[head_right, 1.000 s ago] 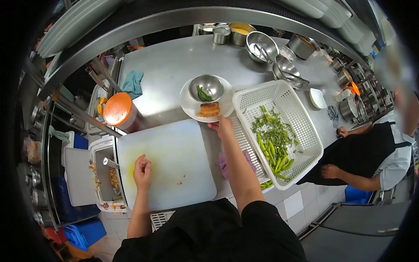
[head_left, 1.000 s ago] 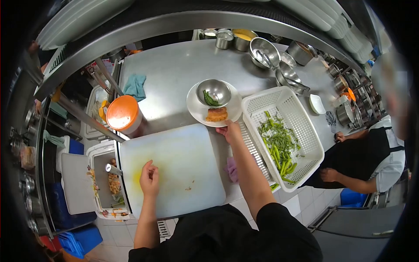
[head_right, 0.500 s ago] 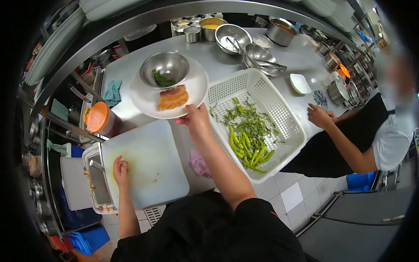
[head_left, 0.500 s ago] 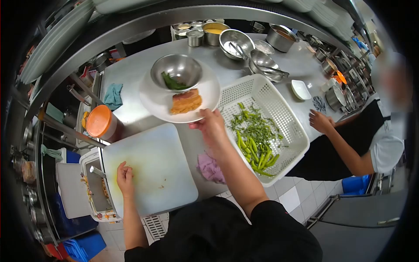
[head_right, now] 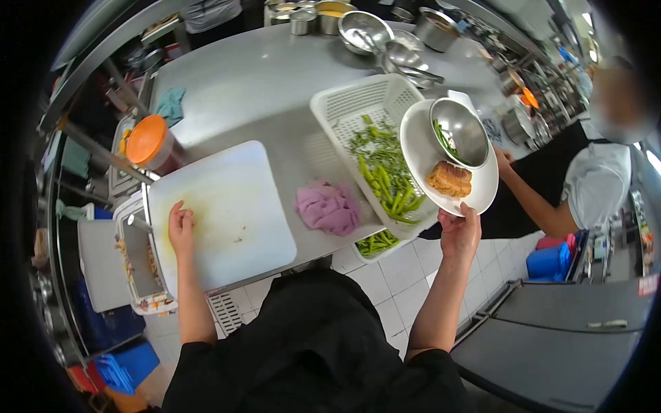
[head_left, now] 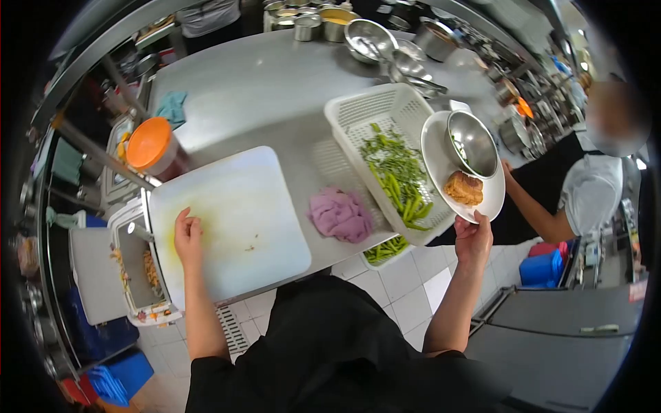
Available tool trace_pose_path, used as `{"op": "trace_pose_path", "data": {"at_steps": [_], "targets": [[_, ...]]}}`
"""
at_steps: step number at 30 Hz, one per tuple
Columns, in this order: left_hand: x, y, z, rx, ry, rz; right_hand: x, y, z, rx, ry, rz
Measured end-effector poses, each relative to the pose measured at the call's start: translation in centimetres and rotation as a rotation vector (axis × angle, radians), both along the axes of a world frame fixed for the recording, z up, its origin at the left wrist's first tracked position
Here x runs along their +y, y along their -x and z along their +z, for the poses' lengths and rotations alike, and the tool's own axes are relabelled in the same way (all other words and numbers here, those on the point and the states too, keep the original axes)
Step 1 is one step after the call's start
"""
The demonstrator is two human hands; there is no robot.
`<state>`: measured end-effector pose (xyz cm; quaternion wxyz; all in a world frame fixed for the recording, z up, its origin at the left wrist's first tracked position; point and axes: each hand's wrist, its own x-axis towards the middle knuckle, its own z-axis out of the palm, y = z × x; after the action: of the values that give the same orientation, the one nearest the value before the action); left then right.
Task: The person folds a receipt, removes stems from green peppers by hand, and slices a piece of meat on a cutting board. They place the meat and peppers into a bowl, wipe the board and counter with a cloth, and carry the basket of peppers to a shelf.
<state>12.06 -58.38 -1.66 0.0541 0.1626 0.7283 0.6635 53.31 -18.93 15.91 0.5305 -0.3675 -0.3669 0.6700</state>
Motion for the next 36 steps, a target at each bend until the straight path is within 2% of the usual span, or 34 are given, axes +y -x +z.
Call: {"op": "trace_pose_path", "data": {"at_steps": [1, 3, 6, 8, 9, 10, 13, 15, 19, 22, 23, 25, 27, 28, 30, 32, 33, 34, 35, 36], "targets": [[0.3, -0.4, 0.2, 0.002, -0.012, -0.02, 0.4, -1.6, -0.5, -0.007, -0.004, -0.041], [0.7, -1.1, 1.3, 0.063, 0.194, -0.005, 0.7, -4.1, -0.7, -0.026, -0.005, -0.097], [5.0, -5.6, 3.7, 0.154, 0.212, -0.105, 1.2, -7.1, -1.3, -0.047, 0.003, -0.147], [9.9, -10.5, 7.0, 0.308, 0.28, -0.312, 1.9, -9.1, -2.0, -0.034, 0.008, -0.168], [12.5, -12.1, 7.1, 0.542, 0.307, -0.439, 2.2, -9.8, -2.1, -0.038, 0.014, -0.178], [15.0, -14.2, 7.2, 0.589, 0.378, -0.529, 2.6, -10.6, -2.4, -0.035, 0.014, -0.157], [22.0, -19.3, 6.7, 0.739, 0.556, -0.422, 4.4, -13.0, -3.4, -0.029, 0.014, -0.13], [24.6, -21.5, 3.8, 0.719, 0.605, -0.374, 5.1, -13.9, -3.6, -0.007, 0.02, -0.105], [24.1, -22.9, 1.1, 0.77, 0.565, -0.386, 7.7, -16.6, -4.3, 0.061, 0.004, -0.028], [21.6, -23.3, 0.3, 0.672, 0.64, -0.436, 9.0, -16.8, -3.7, 0.086, -0.001, -0.059], [20.7, -23.5, 0.6, 0.667, 0.659, -0.414, 9.4, -16.9, -3.7, 0.126, -0.057, 0.011], [19.0, -23.6, 1.5, 0.6, 0.482, -0.359, 9.6, -16.5, -4.0, 0.108, -0.11, -0.071], [17.2, -22.9, 4.5, 0.63, 0.51, -0.292, 7.7, -14.2, -3.1, 0.025, -0.127, -0.239], [16.3, -22.3, 6.1, 0.655, 0.522, -0.248, 7.7, -14.3, -4.0, 0.07, -0.142, -0.195], [15.0, -19.8, 8.8, 0.735, 0.567, -0.201, 6.8, -13.3, -5.9, -0.064, -0.319, -0.17], [13.6, -18.9, 9.5, 0.823, 0.593, -0.153, 3.6, -10.9, -5.4, -0.226, -0.408, 0.006], [12.8, -18.7, 9.5, 0.901, 0.685, -0.091, 1.9, -9.2, -5.4, -0.194, -0.412, 0.084], [12.1, -18.4, 9.6, 0.98, 0.776, -0.026, 0.1, -7.4, -5.1, -0.28, -0.393, 0.206], [11.4, -18.5, 9.8, 0.992, 0.768, -0.019, -1.9, -5.6, -4.9, -0.289, -0.371, 0.389], [10.3, -19.5, 9.6, 0.854, 0.622, -0.094, -3.9, -3.7, -4.5, -0.416, -0.505, 0.565]]}}
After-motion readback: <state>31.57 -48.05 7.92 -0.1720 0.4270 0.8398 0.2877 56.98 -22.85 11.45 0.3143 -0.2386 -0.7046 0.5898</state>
